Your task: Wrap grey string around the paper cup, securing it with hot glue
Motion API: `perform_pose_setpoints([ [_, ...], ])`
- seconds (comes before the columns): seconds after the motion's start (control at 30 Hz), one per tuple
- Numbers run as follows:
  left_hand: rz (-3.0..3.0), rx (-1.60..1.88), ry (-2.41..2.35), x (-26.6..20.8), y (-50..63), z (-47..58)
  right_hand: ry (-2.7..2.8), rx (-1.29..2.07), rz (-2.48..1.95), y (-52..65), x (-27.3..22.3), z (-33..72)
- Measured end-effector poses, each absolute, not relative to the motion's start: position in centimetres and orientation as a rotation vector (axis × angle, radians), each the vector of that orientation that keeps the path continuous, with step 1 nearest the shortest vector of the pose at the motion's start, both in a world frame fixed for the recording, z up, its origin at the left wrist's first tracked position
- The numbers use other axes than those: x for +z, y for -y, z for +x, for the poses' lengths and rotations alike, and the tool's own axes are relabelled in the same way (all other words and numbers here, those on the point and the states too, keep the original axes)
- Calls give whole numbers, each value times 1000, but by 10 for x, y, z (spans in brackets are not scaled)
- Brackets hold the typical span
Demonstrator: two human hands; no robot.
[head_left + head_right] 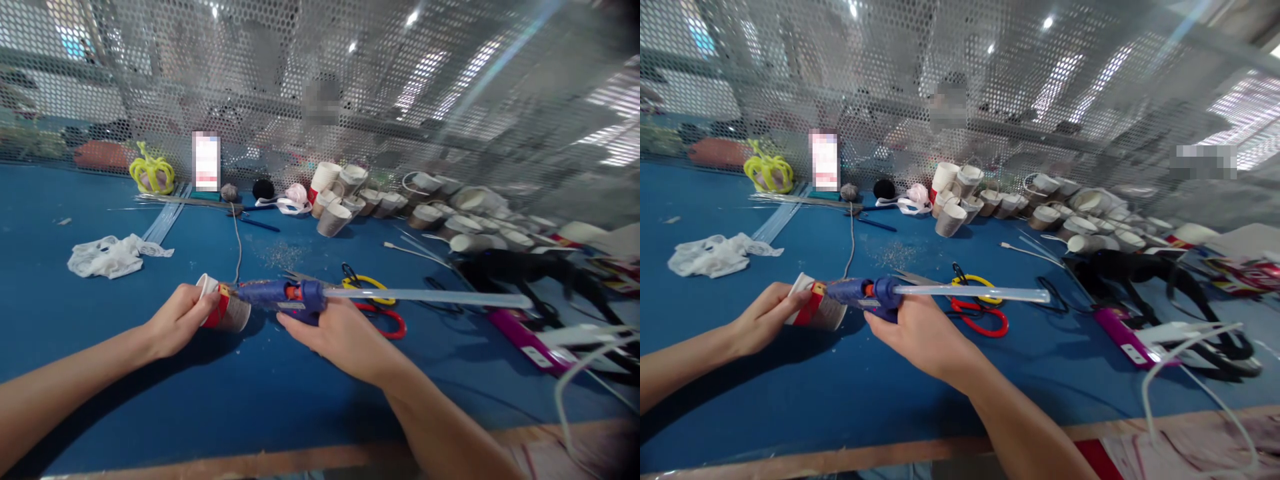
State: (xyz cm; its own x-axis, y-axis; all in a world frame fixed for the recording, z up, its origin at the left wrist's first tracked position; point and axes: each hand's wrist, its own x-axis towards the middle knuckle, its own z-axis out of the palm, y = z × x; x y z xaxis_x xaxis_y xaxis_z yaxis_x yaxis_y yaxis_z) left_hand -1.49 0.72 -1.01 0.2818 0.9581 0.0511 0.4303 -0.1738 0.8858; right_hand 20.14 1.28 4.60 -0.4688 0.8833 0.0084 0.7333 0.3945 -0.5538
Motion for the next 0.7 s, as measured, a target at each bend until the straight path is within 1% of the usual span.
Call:
perform_pose_setpoints([
  [0.17, 1650, 826, -1304, -10, -7, -15, 2452, 681, -1432, -9, 44, 203],
  [0.33, 1575, 821, -1272, -7, -6, -13, 2519, 558, -1387, -7, 43, 203],
  [0.57, 1638, 825, -1351, -10, -8, -14, 2476, 648, -1435, -8, 47, 203],
  [0.7, 1626, 804, -1296, -9, -7, -15, 2532, 609, -1381, -6, 47, 203],
])
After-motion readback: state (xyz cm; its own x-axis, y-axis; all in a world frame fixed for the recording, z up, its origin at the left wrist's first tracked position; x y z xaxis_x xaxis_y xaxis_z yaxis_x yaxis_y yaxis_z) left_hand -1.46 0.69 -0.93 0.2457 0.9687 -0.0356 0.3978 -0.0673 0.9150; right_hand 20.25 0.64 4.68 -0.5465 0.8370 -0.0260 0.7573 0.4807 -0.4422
